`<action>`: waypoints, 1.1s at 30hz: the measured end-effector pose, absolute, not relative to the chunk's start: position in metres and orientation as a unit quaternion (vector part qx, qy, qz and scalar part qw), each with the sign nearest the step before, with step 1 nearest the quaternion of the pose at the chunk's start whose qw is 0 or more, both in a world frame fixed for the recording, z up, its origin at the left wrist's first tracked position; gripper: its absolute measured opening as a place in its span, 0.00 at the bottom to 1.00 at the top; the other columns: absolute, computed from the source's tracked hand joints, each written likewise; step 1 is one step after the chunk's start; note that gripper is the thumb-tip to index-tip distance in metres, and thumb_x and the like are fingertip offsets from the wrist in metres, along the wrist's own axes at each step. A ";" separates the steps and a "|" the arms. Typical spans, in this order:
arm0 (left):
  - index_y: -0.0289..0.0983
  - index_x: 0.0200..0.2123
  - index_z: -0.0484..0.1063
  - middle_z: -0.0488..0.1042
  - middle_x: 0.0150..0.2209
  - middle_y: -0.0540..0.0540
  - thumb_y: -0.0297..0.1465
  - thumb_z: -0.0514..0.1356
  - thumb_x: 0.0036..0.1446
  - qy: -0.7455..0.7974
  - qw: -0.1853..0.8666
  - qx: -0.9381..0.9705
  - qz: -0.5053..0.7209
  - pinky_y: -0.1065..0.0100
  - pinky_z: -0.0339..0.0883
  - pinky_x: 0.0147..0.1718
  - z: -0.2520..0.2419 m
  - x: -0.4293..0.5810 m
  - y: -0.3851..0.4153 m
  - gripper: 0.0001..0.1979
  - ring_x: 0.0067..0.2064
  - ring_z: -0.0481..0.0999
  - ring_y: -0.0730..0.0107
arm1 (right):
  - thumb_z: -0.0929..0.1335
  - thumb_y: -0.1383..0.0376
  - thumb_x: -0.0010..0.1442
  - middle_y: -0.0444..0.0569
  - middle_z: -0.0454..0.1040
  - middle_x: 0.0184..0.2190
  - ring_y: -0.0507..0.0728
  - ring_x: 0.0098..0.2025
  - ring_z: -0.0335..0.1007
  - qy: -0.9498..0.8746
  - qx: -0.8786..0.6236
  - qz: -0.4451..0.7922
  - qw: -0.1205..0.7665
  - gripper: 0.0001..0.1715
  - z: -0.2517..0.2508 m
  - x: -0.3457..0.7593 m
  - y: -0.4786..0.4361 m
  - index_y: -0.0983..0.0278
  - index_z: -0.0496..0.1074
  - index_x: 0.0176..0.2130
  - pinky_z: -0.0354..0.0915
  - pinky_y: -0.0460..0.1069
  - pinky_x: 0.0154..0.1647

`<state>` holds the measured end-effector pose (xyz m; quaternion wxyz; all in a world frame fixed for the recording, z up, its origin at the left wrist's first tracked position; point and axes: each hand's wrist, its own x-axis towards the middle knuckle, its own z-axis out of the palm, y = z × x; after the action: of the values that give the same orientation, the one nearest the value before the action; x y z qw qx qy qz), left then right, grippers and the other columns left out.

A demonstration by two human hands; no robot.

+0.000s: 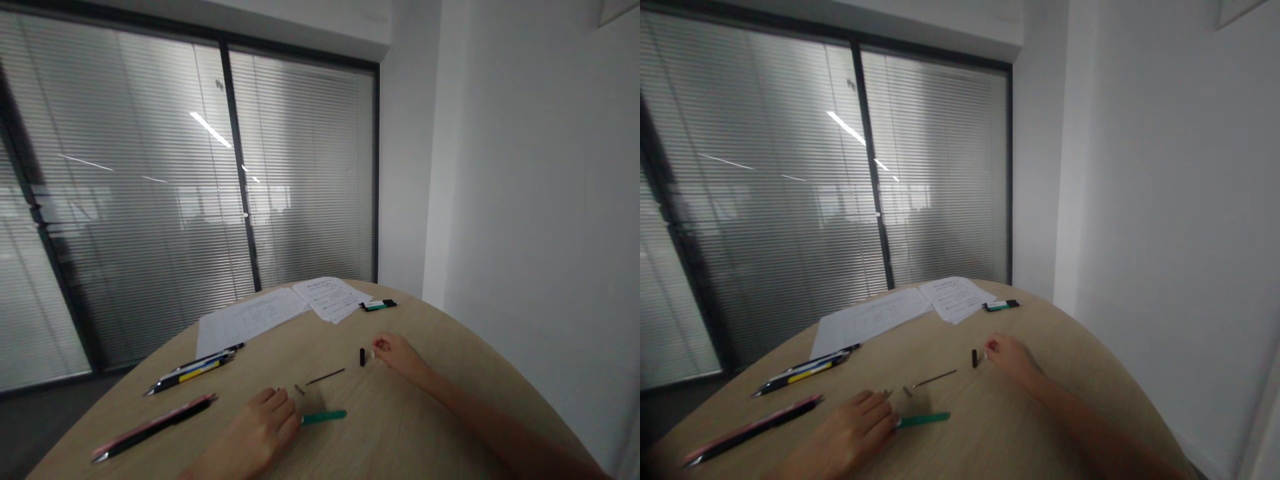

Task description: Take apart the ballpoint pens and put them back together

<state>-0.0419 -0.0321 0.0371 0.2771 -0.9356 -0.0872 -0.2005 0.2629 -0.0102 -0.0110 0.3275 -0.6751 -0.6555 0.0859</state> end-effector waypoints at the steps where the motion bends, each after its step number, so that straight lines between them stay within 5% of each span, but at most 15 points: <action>1: 0.37 0.27 0.64 0.68 0.22 0.50 0.25 0.43 0.60 -0.089 0.273 -0.936 -0.203 0.68 0.54 0.26 0.035 -0.042 -0.031 0.13 0.25 0.66 0.69 | 0.62 0.68 0.52 0.43 0.70 0.22 0.50 0.24 0.63 -0.658 -0.673 0.089 0.326 0.06 -0.013 0.263 -0.010 0.64 0.69 0.29 0.56 0.43 0.24; 13: 0.39 0.27 0.67 0.74 0.25 0.53 0.27 0.53 0.49 -0.256 0.187 -0.948 -0.034 0.71 0.61 0.26 0.027 -0.040 -0.031 0.03 0.26 0.72 0.68 | 0.63 0.70 0.50 0.45 0.70 0.25 0.51 0.28 0.63 -0.679 -0.652 0.084 0.327 0.06 -0.019 0.266 -0.009 0.65 0.70 0.29 0.57 0.45 0.30; 33: 0.38 0.28 0.69 0.73 0.31 0.48 0.29 0.57 0.47 -0.308 0.116 -0.944 -0.019 0.65 0.64 0.32 0.039 -0.039 -0.038 0.03 0.33 0.72 0.65 | 0.63 0.69 0.51 0.45 0.70 0.26 0.51 0.28 0.63 -0.703 -0.633 0.070 0.316 0.09 -0.022 0.269 -0.009 0.64 0.70 0.33 0.59 0.45 0.31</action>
<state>-0.0387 -0.0377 0.0393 0.1162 -0.9442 -0.3076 -0.0188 0.2691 -0.0088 -0.0219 0.3162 -0.6330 -0.7031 0.0704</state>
